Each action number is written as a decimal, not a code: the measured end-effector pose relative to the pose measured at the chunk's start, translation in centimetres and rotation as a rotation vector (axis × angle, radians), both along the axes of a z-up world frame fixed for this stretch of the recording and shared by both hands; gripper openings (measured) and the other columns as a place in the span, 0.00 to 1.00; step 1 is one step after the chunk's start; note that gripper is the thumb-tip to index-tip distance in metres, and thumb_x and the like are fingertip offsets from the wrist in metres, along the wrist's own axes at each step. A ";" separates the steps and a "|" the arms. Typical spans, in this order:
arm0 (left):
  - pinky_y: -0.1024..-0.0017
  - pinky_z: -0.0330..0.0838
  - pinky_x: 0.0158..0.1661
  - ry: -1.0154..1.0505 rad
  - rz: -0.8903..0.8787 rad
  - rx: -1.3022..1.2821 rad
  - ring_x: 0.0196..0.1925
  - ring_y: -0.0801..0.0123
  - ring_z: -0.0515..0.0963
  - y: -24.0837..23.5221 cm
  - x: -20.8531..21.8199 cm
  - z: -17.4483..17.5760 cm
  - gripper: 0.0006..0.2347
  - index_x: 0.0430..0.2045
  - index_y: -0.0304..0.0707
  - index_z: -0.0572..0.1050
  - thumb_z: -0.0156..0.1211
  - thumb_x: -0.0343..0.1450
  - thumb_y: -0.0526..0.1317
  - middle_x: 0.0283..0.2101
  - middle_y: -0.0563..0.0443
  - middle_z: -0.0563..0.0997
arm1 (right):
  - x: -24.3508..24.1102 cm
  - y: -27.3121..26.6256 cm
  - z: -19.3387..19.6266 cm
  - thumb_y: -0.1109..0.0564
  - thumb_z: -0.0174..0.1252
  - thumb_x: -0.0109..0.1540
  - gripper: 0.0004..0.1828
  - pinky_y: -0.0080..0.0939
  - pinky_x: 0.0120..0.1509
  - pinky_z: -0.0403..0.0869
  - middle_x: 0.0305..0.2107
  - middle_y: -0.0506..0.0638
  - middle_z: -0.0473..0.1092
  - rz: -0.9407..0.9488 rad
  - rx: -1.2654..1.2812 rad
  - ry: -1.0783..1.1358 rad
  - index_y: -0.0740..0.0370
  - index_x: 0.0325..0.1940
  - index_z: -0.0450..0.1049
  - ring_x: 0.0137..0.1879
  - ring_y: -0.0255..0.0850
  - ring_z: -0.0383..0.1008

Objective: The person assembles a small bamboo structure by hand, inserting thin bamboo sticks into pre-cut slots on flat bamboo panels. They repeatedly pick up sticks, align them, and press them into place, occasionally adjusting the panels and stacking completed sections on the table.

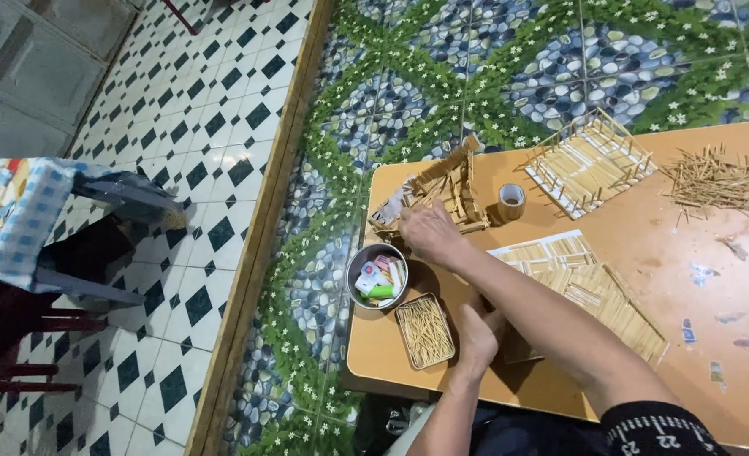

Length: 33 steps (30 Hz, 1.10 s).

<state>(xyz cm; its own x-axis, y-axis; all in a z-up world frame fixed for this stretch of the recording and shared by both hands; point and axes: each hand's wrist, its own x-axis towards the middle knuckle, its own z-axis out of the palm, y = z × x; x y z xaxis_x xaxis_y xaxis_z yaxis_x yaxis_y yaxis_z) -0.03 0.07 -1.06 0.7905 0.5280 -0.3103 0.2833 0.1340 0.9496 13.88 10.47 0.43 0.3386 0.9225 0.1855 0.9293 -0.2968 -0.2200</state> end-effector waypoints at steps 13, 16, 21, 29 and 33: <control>0.63 0.67 0.37 -0.187 0.029 0.551 0.31 0.57 0.69 0.5 -0.2 -2.1 0.11 0.24 0.28 0.67 0.66 0.60 0.31 0.22 0.37 0.69 | 8.6 -3.5 3.7 0.53 0.56 0.54 0.12 0.49 0.40 0.63 0.33 0.54 0.66 -0.580 0.153 0.075 0.64 0.35 0.73 0.43 0.50 0.64; 0.62 0.70 0.38 -0.157 0.033 0.595 0.32 0.46 0.74 0.2 -0.4 -0.6 0.14 0.25 0.33 0.69 0.72 0.57 0.37 0.24 0.37 0.73 | 9.0 -3.1 4.5 0.46 0.60 0.53 0.17 0.48 0.44 0.65 0.38 0.52 0.65 -0.442 0.129 0.005 0.59 0.38 0.73 0.49 0.49 0.63; 0.71 0.68 0.24 -0.010 -0.012 0.391 0.25 0.73 0.66 0.1 -0.1 1.4 0.15 0.25 0.38 0.64 0.70 0.63 0.39 0.26 0.56 0.70 | 7.9 -1.7 7.5 0.72 0.34 0.57 0.26 0.56 0.62 0.56 0.41 0.49 0.65 -0.124 -0.086 -0.015 0.58 0.55 0.65 0.51 0.42 0.60; 0.71 0.73 0.39 -0.192 -0.007 0.032 0.39 0.73 0.74 -1.0 0.1 7.3 0.15 0.44 0.33 0.71 0.57 0.64 0.32 0.37 0.50 0.78 | 7.6 1.0 7.3 0.67 0.41 0.65 0.17 0.57 0.63 0.53 0.22 0.47 0.59 -0.083 -0.055 0.138 0.61 0.23 0.67 0.32 0.40 0.62; 0.69 0.69 0.51 -0.384 -0.029 -0.102 0.54 0.64 0.72 -1.4 0.2 7.4 0.19 0.52 0.28 0.65 0.53 0.65 0.29 0.50 0.43 0.75 | 8.2 1.9 6.2 0.65 0.43 0.62 0.14 0.72 0.68 0.48 0.22 0.43 0.55 -0.080 -0.065 0.185 0.55 0.22 0.60 0.33 0.38 0.62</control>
